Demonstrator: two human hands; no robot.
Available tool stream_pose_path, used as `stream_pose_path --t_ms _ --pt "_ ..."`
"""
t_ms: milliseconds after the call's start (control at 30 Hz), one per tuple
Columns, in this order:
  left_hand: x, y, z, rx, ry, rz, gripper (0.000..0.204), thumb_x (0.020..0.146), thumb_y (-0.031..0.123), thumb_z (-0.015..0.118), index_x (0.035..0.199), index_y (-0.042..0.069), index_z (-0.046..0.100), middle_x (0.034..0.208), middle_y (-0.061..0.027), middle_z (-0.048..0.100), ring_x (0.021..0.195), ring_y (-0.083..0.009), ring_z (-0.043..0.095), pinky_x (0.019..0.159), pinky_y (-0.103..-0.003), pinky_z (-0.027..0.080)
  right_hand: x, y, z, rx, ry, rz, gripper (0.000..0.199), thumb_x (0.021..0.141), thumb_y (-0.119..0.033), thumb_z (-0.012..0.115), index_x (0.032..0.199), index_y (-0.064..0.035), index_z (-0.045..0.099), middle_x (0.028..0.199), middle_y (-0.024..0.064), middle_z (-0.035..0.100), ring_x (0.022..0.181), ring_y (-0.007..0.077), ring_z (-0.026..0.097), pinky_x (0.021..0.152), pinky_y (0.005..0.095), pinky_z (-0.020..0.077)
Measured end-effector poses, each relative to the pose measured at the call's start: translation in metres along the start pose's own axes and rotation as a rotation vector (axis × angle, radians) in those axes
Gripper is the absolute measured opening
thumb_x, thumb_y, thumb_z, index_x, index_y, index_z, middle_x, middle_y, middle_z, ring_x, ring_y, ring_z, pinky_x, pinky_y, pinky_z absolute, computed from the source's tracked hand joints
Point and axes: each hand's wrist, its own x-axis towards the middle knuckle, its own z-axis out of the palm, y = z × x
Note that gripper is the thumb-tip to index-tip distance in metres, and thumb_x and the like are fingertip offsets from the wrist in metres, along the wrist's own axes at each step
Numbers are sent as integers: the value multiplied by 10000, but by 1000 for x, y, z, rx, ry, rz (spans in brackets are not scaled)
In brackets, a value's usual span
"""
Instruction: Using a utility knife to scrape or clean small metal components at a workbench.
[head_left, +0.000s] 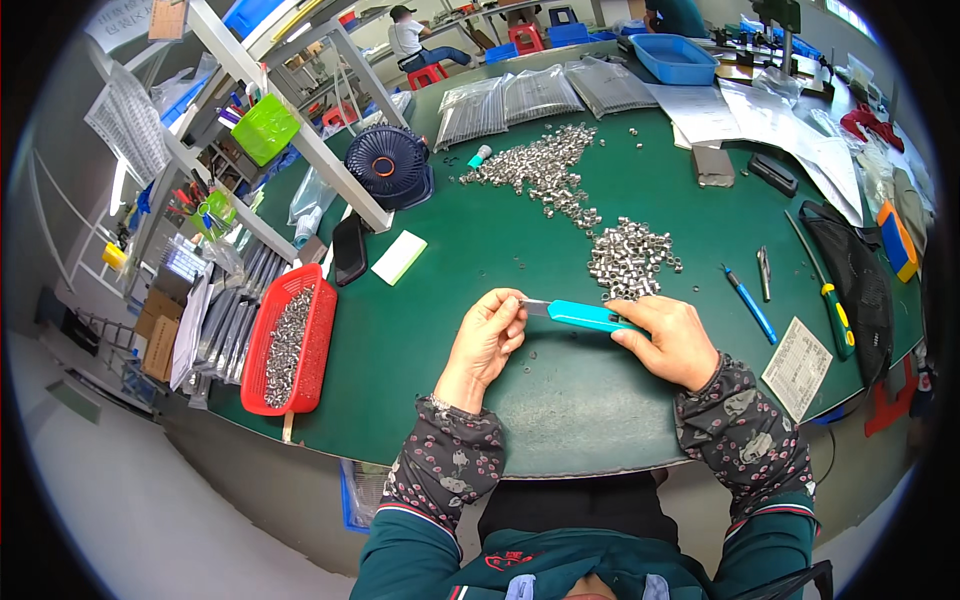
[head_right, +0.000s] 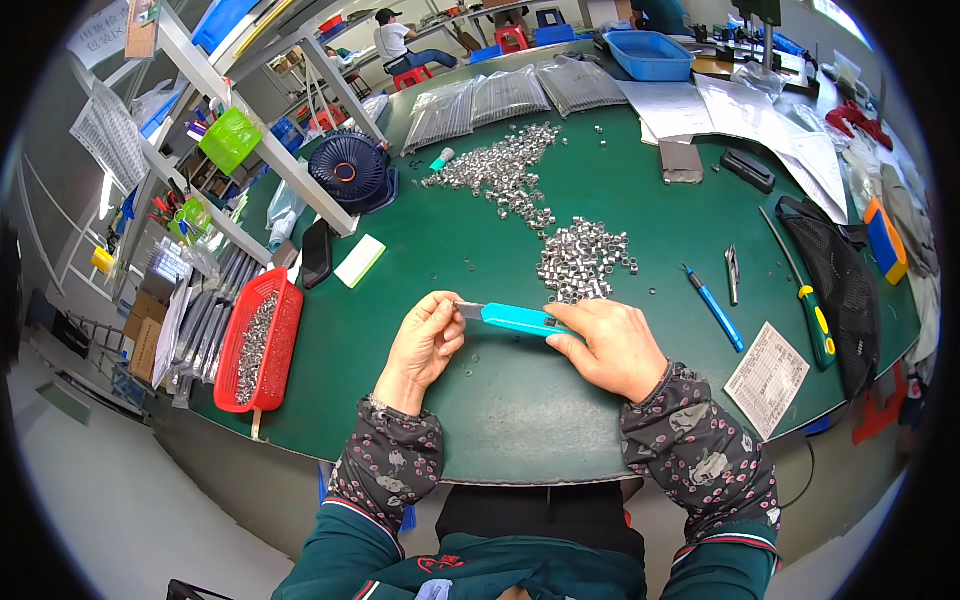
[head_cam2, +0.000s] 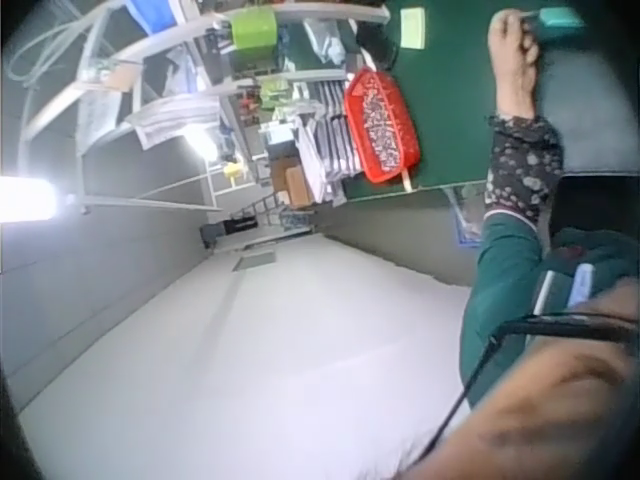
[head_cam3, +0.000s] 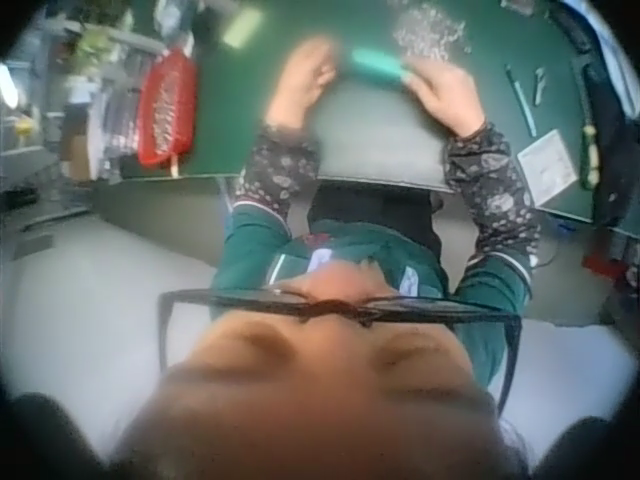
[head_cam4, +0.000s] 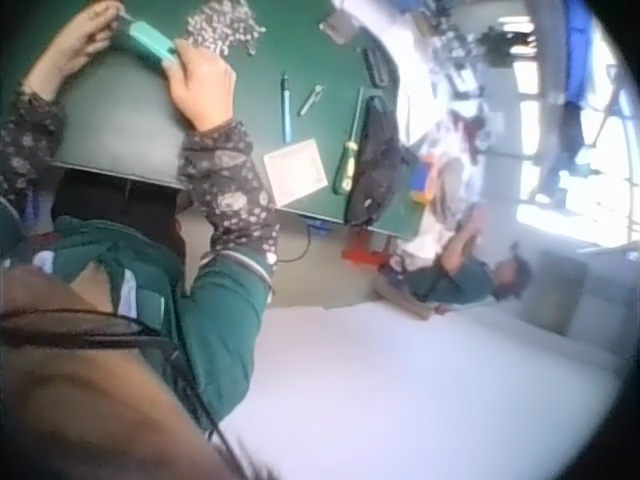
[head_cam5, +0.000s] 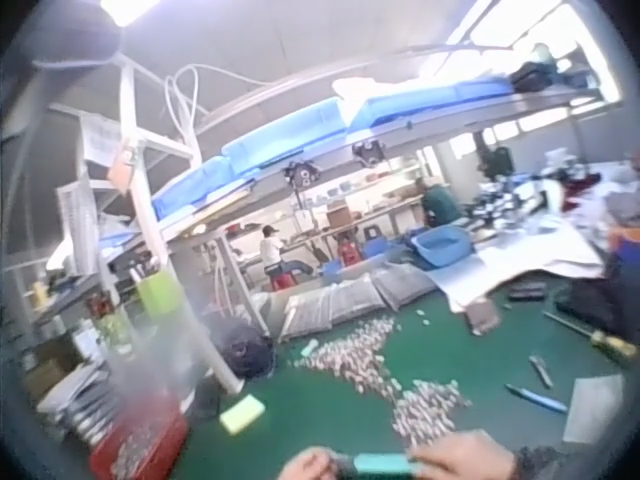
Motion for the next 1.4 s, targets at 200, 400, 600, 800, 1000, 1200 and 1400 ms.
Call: stream_pose_path --t_ms 200,400,600,800,1000,1200,1400 --pt "1 -1 -3 -7 20 -4 137 906 183 538 930 50 561 802 -35 532 581 -64 421 436 -164 312 2 1 -1 21 97 5 296 780 -190 623 1043 -60 589 741 122 579 691 303 575 613 399 451" --pt "1 1 0 6 5 20 127 899 138 545 986 46 554 848 -48 558 580 -49 418 427 -153 307 0 1 -1 19 46 21 292 779 -197 623 1032 -55 594 748 125 583 701 304 575 617 396 453" --pt "0 2 4 70 63 56 147 873 59 561 1018 43 552 860 -33 541 591 -57 411 437 -159 308 1 0 -1 2 14 19 296 778 -206 622 1029 -51 596 764 125 590 712 304 577 620 397 454" --pt "1 1 5 154 83 85 160 858 43 576 1014 35 541 861 -28 533 590 -49 413 441 -156 323 0 0 -1 -13 -10 24 295 779 -213 623 1025 -53 596 766 120 589 716 303 579 625 401 453" --pt "1 0 6 194 78 106 168 837 39 608 992 38 545 839 -2 496 601 -32 420 442 -153 333 0 1 1 -15 -15 15 275 783 -220 623 1008 -65 599 765 115 591 719 299 581 626 403 455" --pt "-1 1 10 216 70 113 154 834 38 611 980 39 561 835 2 507 598 -36 419 446 -159 327 0 -1 0 -27 -33 20 264 782 -221 623 995 -67 604 765 112 594 722 295 584 627 404 458" --pt "-2 1 7 152 43 87 123 876 78 563 992 36 567 843 -6 524 609 -58 420 468 -170 331 -1 0 0 -37 -22 20 274 780 -222 625 1004 -64 607 768 112 596 722 295 585 630 404 460"
